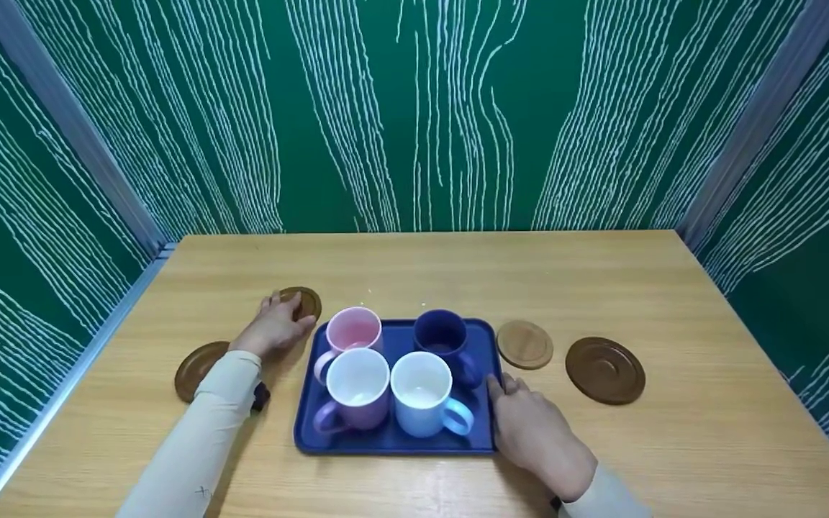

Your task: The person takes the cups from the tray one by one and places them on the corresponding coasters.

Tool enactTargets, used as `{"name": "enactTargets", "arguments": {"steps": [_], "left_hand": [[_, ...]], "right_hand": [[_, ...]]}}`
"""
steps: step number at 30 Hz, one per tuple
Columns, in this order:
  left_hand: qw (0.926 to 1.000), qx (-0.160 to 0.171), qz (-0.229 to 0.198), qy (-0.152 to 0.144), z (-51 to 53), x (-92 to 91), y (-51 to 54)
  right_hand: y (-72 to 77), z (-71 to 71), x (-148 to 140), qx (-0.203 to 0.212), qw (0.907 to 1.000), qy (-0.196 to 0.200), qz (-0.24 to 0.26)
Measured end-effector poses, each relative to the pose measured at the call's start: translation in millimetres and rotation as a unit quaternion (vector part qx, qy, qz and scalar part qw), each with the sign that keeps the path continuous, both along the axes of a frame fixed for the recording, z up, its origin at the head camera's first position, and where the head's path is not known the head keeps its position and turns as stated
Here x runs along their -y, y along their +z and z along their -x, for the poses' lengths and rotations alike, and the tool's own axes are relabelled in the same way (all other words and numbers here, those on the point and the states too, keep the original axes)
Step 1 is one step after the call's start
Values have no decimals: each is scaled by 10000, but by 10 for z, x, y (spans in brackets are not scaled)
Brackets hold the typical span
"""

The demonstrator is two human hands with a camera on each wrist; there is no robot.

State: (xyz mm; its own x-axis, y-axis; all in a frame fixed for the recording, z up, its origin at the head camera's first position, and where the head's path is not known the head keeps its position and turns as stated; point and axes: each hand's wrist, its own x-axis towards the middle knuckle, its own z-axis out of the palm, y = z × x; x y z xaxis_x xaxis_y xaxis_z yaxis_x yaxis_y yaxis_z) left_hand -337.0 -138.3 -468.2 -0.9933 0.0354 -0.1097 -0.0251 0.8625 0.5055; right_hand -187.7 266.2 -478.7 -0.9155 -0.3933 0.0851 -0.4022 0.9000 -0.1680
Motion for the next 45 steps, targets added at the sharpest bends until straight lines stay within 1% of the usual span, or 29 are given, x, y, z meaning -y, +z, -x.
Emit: {"name": "enactTargets", "arguments": {"steps": [2, 5, 9, 12, 15, 18, 22, 28, 33, 37, 42, 45], "left_hand": [[10000, 45, 20, -41, 27, -7, 3], [9996, 233, 23, -163, 65, -9, 28], [9978, 555, -38, -359, 102, -1, 88], [9966, 672, -62, -482, 122, 5, 114], [9963, 616, -25, -607, 148, 1, 108], [9961, 526, 19, -701, 174, -28, 93], [9959, 490, 21, -754, 205, -59, 82], [9955, 418, -19, -853, 244, -105, 70], [9959, 387, -146, -799, 245, -130, 62], [9964, 360, -208, -733, 238, -159, 67], [9963, 326, -145, -786, 254, -196, 83], [9963, 392, -69, -761, 266, -209, 87]], "right_hand": [[2, -5, 0, 37, 10000, 5, 3], [4, -11, -3, 28, 10000, 10, 34], [-10, -16, -12, -181, 9998, 53, 22], [-23, -21, -14, -354, 9993, 101, -2], [-27, -22, -7, -395, 9991, 113, 33], [-15, -30, -13, -334, 9994, 91, 56], [-4, -34, -7, -229, 9997, 23, 59], [4, -32, -7, -185, 9998, -30, 44], [16, -26, -2, -90, 10000, -16, 30], [9, -28, -3, -107, 9999, 27, 5], [10, -32, -4, -84, 10000, 19, 12], [16, -31, 4, -65, 10000, 4, 24]]}}
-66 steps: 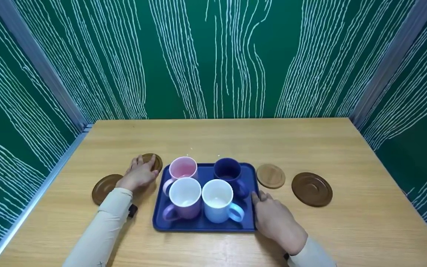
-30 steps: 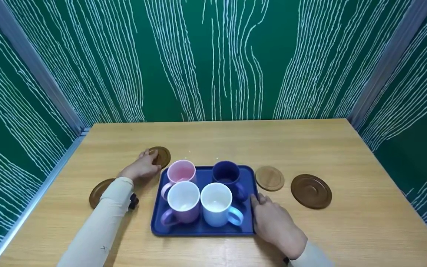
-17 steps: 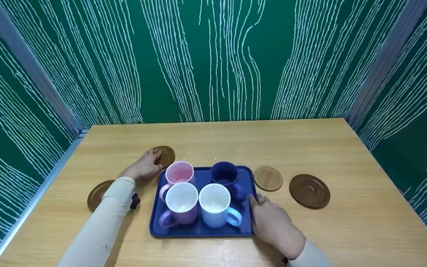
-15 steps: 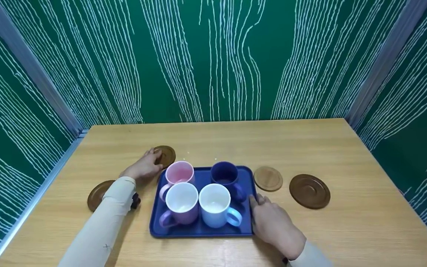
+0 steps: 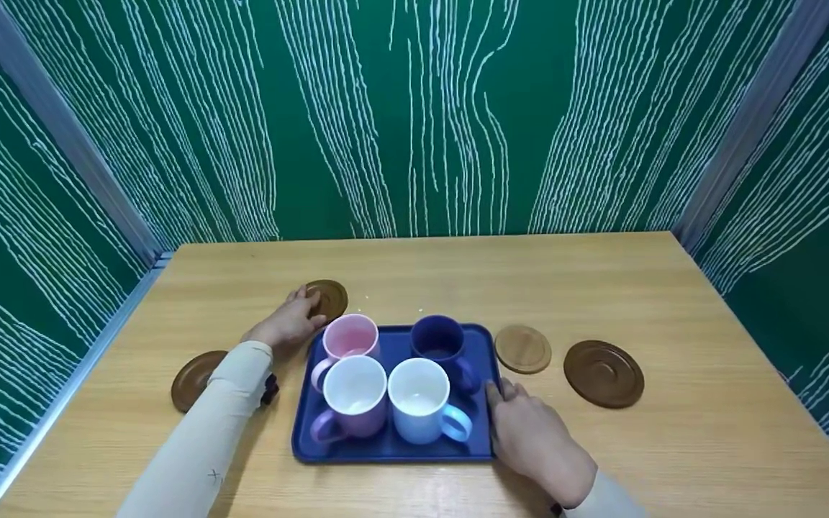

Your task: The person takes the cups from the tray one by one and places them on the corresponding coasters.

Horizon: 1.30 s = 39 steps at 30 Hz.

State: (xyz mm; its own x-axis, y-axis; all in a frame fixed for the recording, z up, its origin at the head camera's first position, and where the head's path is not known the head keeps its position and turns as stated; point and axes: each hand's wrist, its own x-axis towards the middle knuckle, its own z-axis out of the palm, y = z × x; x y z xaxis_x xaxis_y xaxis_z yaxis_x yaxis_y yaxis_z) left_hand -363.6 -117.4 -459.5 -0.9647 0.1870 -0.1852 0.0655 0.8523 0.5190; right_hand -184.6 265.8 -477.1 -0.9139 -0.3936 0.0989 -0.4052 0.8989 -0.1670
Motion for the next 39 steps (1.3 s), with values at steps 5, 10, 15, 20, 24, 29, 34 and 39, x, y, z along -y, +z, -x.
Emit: {"name": "enactTargets", "arguments": {"steps": [5, 10, 15, 20, 24, 29, 34, 39], "left_hand": [[9998, -23, 193, 5, 41, -27, -14], [9997, -210, 85, 11, 71, -73, -35], [9997, -240, -38, 47, 83, -107, -60], [9997, -235, 35, 10, 104, -129, -59], [9986, -485, 109, -159, 133, -162, -71], [9959, -792, 113, -424, 168, -191, -85], [9944, -848, 144, -611, 192, -223, -80], [9939, -844, 154, -686, 215, -263, -112]], "right_hand": [[12, 1, 6, 87, 10000, -41, 15], [12, -3, -3, 180, 9998, -87, -16], [6, -5, -7, 232, 9996, -125, -31], [-4, 0, -3, 196, 9997, -162, -7], [-16, -12, -5, 0, 10000, -85, -28], [-24, -23, 3, -24, 9999, -98, -79], [-6, -17, 11, 172, 9997, -167, -95], [6, -25, 3, 249, 9995, -183, -85]]}}
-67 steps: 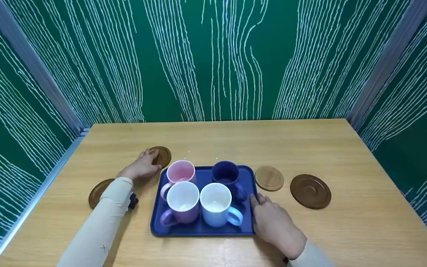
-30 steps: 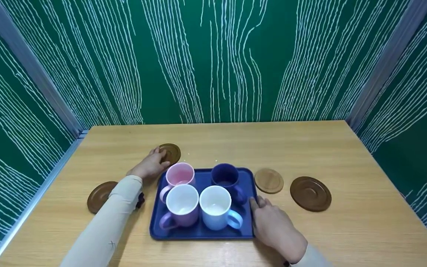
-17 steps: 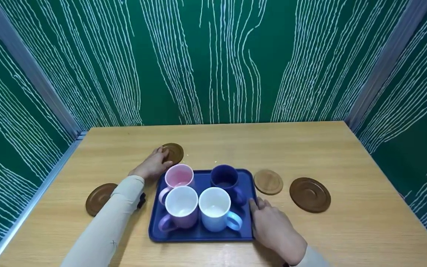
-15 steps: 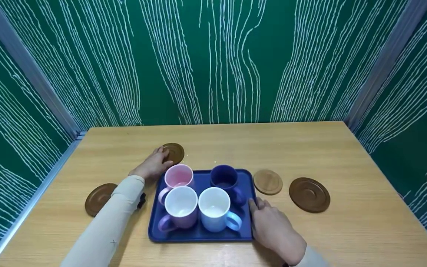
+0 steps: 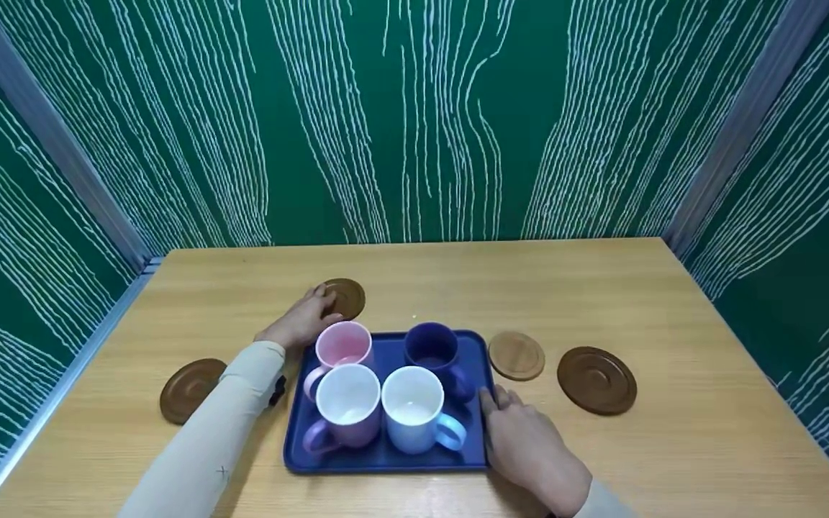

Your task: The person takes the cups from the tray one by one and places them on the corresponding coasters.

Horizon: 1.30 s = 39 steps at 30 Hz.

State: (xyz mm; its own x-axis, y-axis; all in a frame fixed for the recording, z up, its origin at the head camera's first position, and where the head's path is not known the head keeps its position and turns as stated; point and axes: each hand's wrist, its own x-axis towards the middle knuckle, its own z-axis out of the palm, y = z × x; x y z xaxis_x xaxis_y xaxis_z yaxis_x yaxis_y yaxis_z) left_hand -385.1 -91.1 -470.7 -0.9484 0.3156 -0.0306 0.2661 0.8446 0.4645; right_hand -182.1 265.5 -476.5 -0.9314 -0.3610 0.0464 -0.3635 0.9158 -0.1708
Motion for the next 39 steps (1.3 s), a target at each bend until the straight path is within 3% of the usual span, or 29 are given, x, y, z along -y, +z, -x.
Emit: {"name": "enactTargets", "arguments": {"steps": [7, 11, 18, 23, 28, 32, 39], "left_hand": [[9997, -211, -81, -134, 29, -35, -9], [9997, -174, -122, -132, 28, -41, -16], [9976, -554, -203, -358, 50, -38, -38], [9982, -443, -202, -353, 54, -39, -42], [9996, -135, -230, -66, 39, -36, -18], [9984, 115, -498, 236, 12, -37, 66], [9950, -94, -740, 663, -52, 0, 246]], "right_hand": [[4, 12, -4, -41, 10000, -27, 27], [1, 8, -3, -85, 10000, 28, -18], [-5, 0, -3, -455, 9989, 102, -61], [-6, 6, 1, -403, 9991, 95, -65], [0, 9, -1, -389, 9992, 134, -2], [-3, 10, -12, -508, 9986, 171, 15], [-7, 13, -21, -390, 9991, 146, -3]]}}
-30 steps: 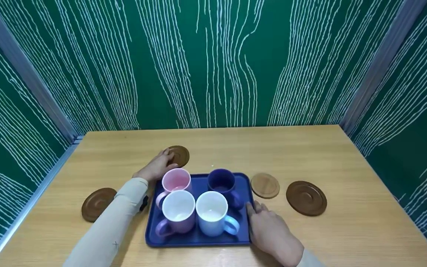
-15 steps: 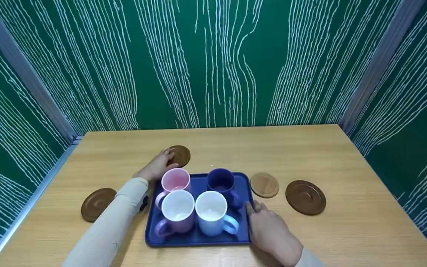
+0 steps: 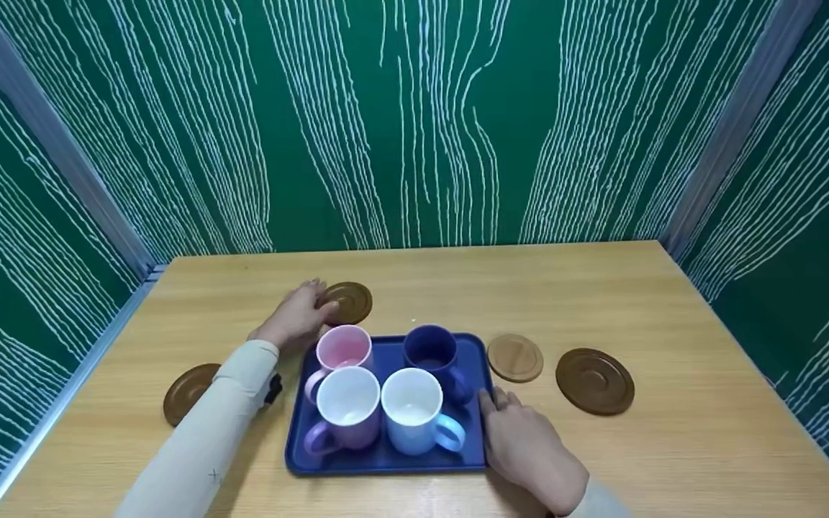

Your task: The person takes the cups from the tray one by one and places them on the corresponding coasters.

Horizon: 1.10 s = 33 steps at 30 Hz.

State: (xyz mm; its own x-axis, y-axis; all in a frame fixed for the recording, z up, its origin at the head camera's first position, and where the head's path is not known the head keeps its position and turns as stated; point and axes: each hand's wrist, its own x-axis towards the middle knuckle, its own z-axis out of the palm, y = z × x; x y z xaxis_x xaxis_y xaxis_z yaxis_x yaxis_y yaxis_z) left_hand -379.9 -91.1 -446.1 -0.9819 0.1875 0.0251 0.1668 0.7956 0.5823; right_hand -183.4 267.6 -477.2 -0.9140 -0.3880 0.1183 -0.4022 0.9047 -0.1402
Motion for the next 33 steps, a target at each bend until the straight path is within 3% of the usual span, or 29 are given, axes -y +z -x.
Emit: {"name": "enactTargets", "arguments": {"steps": [5, 9, 15, 18, 26, 30, 33], "left_hand": [[9987, -398, -12, 315, -92, 73, 75], [9973, -592, -155, 393, -203, 128, 133], [9963, -348, -340, 714, -424, 162, 235], [9957, -410, -344, 759, -558, 176, 246], [9930, -1116, 48, 394, -977, 246, 92], [9916, -1241, 329, 154, -1186, 270, -22], [9920, -1150, 511, 79, -1321, 275, -93]], "right_hand": [[-11, -1, -3, 5, 10000, 63, 23], [-21, -1, -13, -129, 9998, 124, 83], [-19, 3, -12, -116, 9999, 105, 45], [-7, 0, -8, -59, 9999, 83, 61], [-3, -4, -2, 115, 9998, 115, 59], [-2, 2, -3, 205, 9997, 91, 14], [4, 2, -3, 233, 9997, 64, 17]]}}
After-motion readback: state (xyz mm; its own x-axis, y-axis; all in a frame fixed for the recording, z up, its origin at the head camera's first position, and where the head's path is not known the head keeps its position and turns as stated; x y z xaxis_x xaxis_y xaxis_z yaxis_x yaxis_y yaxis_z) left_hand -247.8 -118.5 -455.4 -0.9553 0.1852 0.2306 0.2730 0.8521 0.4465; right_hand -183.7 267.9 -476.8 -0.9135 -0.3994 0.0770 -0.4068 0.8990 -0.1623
